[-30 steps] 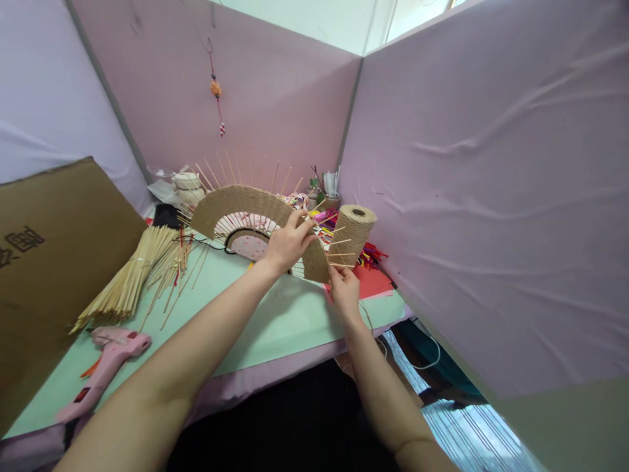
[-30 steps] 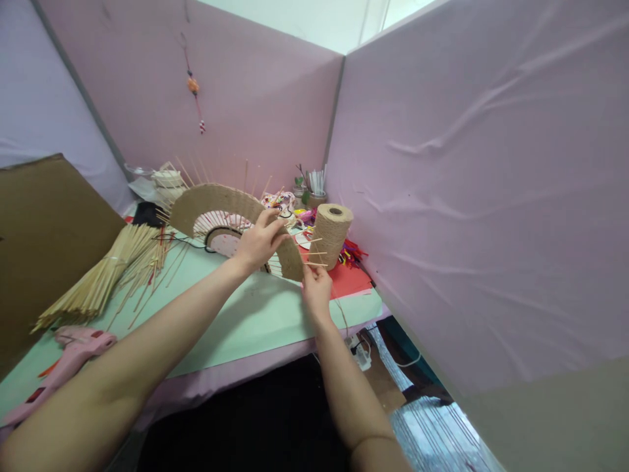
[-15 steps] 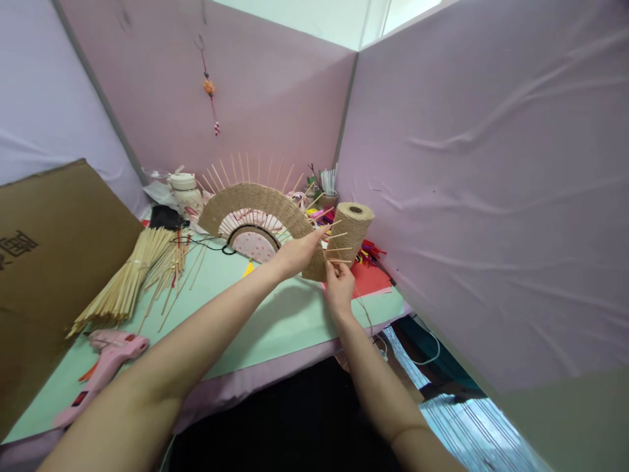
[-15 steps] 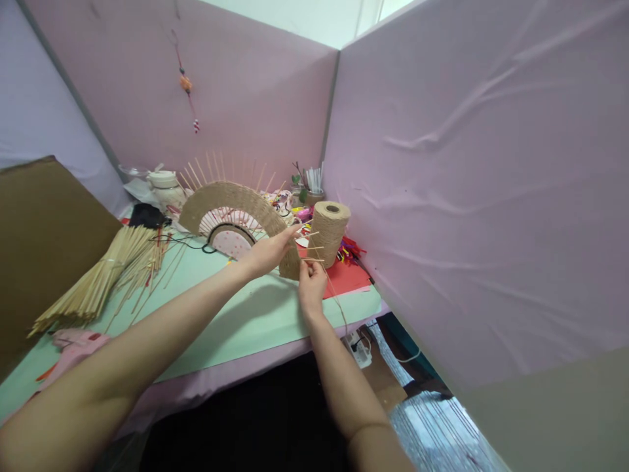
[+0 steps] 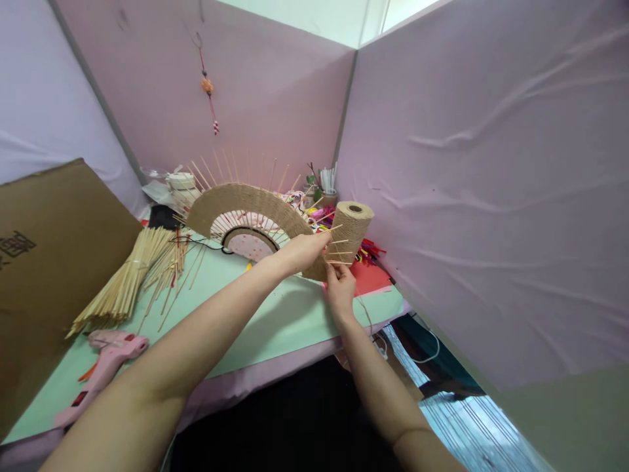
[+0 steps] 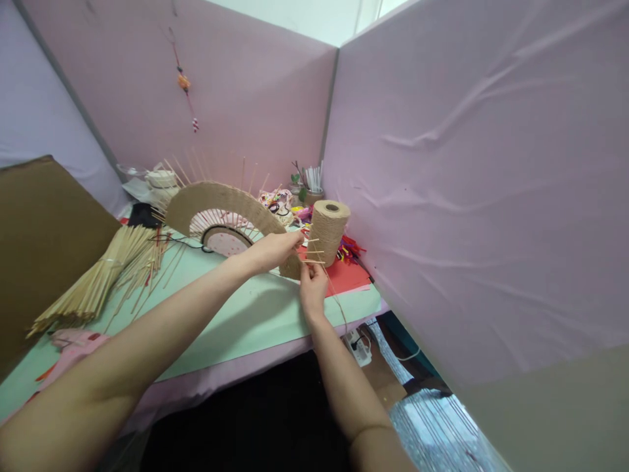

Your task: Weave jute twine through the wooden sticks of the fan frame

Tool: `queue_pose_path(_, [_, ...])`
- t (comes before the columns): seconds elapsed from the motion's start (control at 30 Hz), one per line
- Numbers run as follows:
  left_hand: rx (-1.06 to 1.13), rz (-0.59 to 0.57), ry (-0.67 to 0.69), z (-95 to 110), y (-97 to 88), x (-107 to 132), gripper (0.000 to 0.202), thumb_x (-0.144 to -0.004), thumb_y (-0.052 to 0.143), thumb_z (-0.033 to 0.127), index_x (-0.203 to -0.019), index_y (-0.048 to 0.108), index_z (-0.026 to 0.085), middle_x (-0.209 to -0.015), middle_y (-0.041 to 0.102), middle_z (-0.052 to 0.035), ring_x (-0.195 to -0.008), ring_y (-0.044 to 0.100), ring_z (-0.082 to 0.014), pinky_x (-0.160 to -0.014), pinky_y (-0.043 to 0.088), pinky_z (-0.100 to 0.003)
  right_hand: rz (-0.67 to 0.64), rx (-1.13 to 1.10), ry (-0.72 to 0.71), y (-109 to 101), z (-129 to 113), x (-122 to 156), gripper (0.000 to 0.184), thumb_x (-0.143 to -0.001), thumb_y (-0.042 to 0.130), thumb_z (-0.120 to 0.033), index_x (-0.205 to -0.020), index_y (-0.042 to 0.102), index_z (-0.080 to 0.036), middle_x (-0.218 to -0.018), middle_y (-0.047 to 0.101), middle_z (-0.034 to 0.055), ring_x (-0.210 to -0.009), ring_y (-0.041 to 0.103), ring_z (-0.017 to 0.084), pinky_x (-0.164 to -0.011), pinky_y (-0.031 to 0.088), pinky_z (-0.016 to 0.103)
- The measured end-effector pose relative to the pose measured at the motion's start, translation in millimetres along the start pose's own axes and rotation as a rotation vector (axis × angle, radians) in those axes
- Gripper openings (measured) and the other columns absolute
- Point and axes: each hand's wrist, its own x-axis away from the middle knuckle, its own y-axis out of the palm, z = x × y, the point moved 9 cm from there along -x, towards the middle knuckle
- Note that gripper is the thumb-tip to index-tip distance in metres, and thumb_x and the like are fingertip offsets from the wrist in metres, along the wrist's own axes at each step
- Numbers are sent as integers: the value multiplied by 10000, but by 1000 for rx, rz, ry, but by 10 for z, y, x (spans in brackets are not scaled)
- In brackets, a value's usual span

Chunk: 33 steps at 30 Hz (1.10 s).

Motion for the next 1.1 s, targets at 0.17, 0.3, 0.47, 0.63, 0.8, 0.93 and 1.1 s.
queue_pose_path(0.17, [244, -115, -31, 13, 113, -25, 211, -879, 413, 262, -1054, 530, 242, -888, 681, 1, -566, 598, -125, -525, 406, -215, 1, 10, -6, -2, 16, -15, 372, -823, 558, -461, -930, 681, -126, -923, 727, 122, -866, 654, 225, -769, 509, 332])
queue_pose_path(0.3, [312, -91, -32, -45, 185, -77, 200, -811, 428, 191, -962, 558, 212, -881, 675, 6, -575, 607, -116, -549, 427, -206, -1, 51, -15, -47, -51, 25, 333, -829, 574, -451, -917, 646, -138, -841, 711, 82, -788, 644, 200, -702, 490, 295])
queue_pose_path(0.47, [273, 44, -53, -135, 97, -62, 158, -792, 436, 200, -863, 578, 202, -747, 657, 18, -605, 610, -137, -590, 417, -224, -62, 171, -42, -279, -222, 148, 314, -853, 588, -413, -1035, 548, -160, -606, 587, -39, -544, 543, 145, -565, 425, 255])
queue_pose_path(0.63, [305, 68, -68, -139, 72, -22, 165, -803, 433, 209, -874, 581, 205, -719, 654, 30, -590, 610, -135, -588, 406, -228, -44, 385, -307, -569, -603, 107, 201, -884, 565, -363, -896, 636, -175, -811, 677, 47, -691, 591, 159, -684, 460, 286])
queue_pose_path(0.8, [296, 55, -62, -126, 93, -9, 145, -811, 439, 217, -860, 576, 208, -679, 635, 35, -571, 597, -139, -579, 396, -233, -26, 416, -320, -622, -622, -108, 198, -881, 563, -335, -872, 666, -166, -798, 696, 54, -682, 598, 167, -684, 468, 294])
queue_pose_path(0.93, [316, 99, -53, -160, 52, -20, 146, -808, 452, 178, -885, 573, 208, -685, 635, 39, -564, 597, -131, -592, 403, -229, -67, 453, -354, -511, -520, -21, 215, -906, 521, -297, -933, 686, -162, -837, 705, 68, -744, 627, 184, -713, 481, 303])
queue_pose_path(1.1, [318, 153, -66, -160, -15, -41, 165, -769, 503, 106, -888, 579, 193, -732, 660, 19, -617, 616, -133, -615, 413, -226, -229, 658, -558, -143, -457, 314, 325, -956, 423, -235, -1150, 678, -177, -876, 687, 90, -810, 629, 200, -737, 486, 309])
